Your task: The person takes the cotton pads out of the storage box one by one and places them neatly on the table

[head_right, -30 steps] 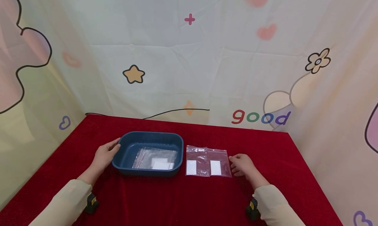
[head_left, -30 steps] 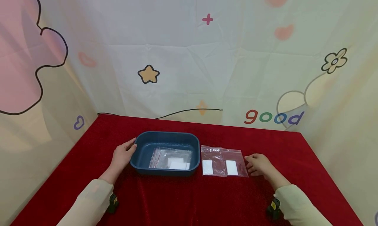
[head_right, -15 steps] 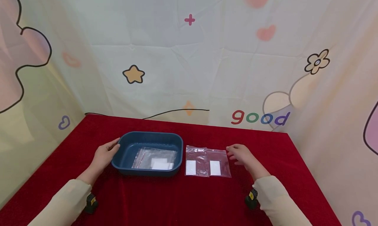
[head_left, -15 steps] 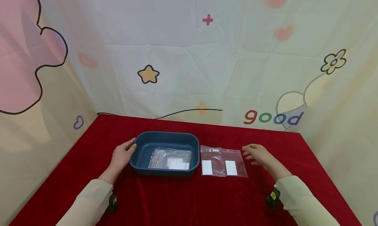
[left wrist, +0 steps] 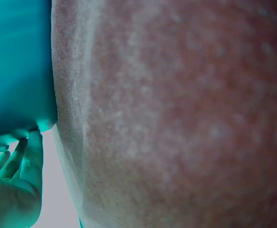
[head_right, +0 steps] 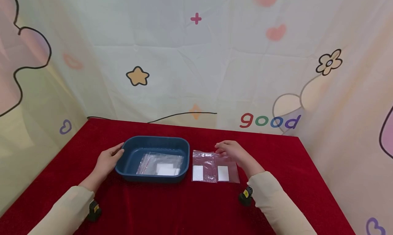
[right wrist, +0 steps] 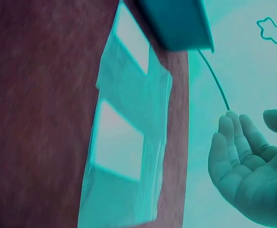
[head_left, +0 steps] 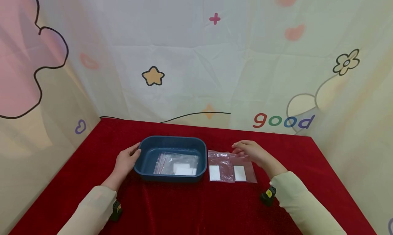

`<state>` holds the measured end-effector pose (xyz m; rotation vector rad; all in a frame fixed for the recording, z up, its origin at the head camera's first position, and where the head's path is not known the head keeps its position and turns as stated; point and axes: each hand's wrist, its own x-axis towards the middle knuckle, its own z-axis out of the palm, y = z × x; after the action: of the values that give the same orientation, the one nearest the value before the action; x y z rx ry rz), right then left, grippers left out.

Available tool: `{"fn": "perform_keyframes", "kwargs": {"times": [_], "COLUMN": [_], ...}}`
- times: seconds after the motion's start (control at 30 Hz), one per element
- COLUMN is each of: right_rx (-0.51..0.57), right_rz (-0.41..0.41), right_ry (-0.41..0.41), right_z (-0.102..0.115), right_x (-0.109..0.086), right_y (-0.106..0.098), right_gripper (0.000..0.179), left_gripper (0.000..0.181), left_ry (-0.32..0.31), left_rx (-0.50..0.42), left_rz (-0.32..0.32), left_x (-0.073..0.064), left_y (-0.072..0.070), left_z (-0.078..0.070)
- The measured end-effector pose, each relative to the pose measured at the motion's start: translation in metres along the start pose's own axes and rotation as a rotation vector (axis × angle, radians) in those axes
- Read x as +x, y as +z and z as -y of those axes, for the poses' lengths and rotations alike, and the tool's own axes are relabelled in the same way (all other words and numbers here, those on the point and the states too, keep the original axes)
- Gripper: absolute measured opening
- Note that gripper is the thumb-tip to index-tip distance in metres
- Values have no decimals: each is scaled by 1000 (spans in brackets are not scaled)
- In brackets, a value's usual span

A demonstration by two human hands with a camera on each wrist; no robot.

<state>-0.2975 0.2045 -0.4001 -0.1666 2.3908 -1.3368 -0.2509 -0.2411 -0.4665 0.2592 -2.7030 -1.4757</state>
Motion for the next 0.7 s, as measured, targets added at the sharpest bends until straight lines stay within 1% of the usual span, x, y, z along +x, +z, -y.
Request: {"fn": "perform_keyframes", "kwargs": {"times": [0.1, 0.2, 0.27, 0.43, 0.57, 0.7], "right_rx": [38, 78, 85, 62, 34, -24], "right_rz": [38, 68, 87, 134, 180, 243], "right_ry": [-24, -26, -29, -38, -15, 0], "right_z": [9, 18, 24, 40, 54, 69], "right_x": [4, 8, 11, 21, 30, 36], "right_y": [5, 9, 12, 15, 18, 23], "right_gripper": [49, 48, 47, 46, 45, 48], "left_gripper": [50, 50, 50, 50, 50, 50], "left_ry": [-6, -11, -11, -8, -5, -8], "left_rx": [1, 3, 4, 7, 5, 8], "left_rz": [0, 4, 5, -4, -6, -3], "left_x": [0, -1, -1, -1, 0, 0], "left_y": [-1, -1, -1, -1, -1, -1], "left_z": [-1, -1, -1, -1, -1, -2]}}
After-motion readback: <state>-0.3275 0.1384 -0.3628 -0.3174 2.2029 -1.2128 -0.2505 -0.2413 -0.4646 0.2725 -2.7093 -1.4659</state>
